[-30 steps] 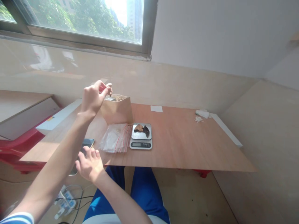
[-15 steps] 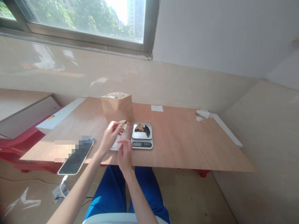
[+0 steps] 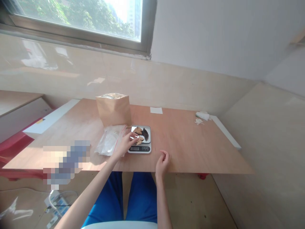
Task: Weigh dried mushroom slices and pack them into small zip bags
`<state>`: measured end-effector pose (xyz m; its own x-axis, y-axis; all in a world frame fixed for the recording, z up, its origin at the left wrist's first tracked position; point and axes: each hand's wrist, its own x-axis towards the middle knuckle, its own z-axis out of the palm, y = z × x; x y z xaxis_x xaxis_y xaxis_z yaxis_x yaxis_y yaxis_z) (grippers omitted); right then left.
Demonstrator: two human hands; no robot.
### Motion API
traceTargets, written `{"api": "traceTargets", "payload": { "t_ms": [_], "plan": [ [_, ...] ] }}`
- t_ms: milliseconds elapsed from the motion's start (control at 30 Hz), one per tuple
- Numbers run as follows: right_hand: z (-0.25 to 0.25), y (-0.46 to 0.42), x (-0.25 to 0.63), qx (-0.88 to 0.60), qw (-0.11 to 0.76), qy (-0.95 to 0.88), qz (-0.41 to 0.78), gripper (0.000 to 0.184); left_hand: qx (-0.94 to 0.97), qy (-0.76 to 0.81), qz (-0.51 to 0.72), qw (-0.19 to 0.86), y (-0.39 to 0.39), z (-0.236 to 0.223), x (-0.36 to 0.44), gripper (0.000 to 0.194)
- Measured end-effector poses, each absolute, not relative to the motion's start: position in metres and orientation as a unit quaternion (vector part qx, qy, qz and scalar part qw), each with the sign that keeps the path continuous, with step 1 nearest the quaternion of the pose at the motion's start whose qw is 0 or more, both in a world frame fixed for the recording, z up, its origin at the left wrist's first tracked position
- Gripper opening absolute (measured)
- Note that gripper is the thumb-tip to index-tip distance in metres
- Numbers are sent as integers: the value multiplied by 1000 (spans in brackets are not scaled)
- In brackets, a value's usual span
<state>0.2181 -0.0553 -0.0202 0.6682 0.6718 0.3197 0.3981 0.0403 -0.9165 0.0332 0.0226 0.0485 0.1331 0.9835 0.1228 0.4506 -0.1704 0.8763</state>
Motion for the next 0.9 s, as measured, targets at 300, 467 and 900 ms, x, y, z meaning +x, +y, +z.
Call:
{"api": "traceTargets", "payload": {
  "t_ms": [300,467,900],
  "plan": [
    [-19,-58,215,-687,597,-400,105,21,642,612,419,193,18,54,38,13],
    [-20,-59,215,-689,589,-410,103,21,604,686,396,84,-9,49,6,20],
    [-19,-62,214,-689,560,-451,93,22,637,712,286,74,-12,6,-25,27]
  ]
}}
